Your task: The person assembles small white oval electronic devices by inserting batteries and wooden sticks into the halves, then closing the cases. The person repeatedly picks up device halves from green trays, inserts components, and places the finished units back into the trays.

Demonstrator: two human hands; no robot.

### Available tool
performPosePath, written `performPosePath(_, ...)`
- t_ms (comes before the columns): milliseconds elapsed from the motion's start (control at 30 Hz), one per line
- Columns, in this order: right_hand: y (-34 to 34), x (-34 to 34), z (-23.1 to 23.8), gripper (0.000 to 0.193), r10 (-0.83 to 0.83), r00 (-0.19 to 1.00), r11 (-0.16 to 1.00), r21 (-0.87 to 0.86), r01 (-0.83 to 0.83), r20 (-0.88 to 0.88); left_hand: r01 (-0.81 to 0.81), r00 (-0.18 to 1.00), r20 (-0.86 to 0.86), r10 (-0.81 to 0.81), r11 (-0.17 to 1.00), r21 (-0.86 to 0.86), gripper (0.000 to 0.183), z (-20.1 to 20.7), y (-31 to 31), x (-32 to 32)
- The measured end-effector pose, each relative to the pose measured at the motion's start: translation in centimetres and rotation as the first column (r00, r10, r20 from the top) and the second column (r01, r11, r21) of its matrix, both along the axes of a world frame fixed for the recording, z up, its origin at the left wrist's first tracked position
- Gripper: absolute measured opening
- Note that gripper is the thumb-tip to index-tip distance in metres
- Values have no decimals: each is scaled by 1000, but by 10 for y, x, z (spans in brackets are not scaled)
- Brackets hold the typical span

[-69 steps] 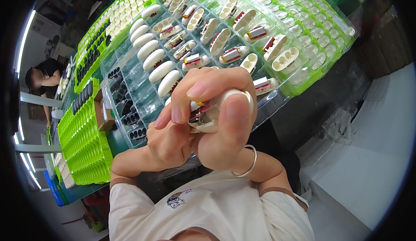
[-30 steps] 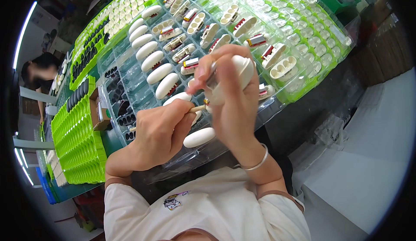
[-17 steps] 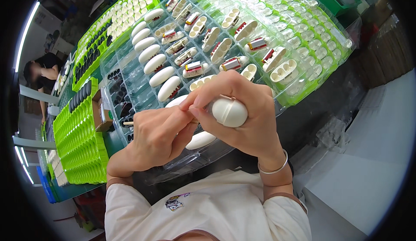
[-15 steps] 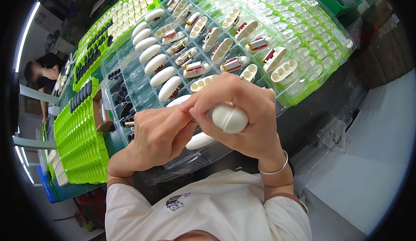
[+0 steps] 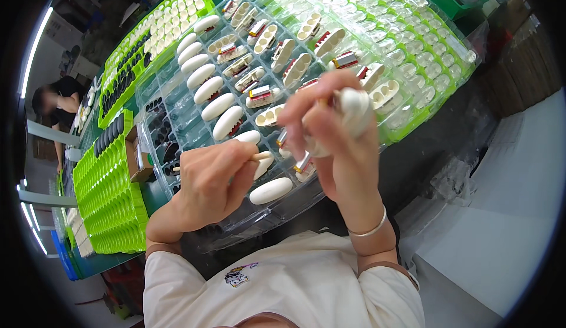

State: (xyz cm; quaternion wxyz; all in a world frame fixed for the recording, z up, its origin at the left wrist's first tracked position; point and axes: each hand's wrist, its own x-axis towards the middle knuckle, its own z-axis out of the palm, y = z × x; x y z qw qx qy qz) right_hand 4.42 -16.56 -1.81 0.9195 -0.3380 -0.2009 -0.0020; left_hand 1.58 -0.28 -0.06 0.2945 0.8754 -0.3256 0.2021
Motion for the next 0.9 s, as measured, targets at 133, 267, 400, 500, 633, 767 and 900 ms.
performPosePath(133,11,10,-7,36,365,881,872,442,-209,-303,-46,995,-85,44,999,-24,9,1,-2,-3)
performPosePath(267,29,3,0,37,240,853,928,368,-61,-463,-17,988,-151,28,997,72,9,-2,-4,-5)
performPosePath(400,41,-3,5,38,140,874,965,261,-15,-465,-49,987,-146,61,995,82,9,-6,-5,-5)
performPosePath(500,44,-4,6,38,91,893,977,211,5,-440,-78,987,-138,83,996,37,10,-8,-6,-4)
performPosePath(633,42,-4,-2,38,59,940,977,215,16,-337,-69,984,-160,73,997,31,10,-8,-5,-5)
performPosePath(767,49,-8,3,42,-77,952,985,126,118,-296,-62,984,-163,69,997,45,11,-7,-3,-5)
performPosePath(900,53,-9,-2,44,-179,969,976,91,196,-173,-41,980,-194,39,999,-8,12,-3,-5,-8)
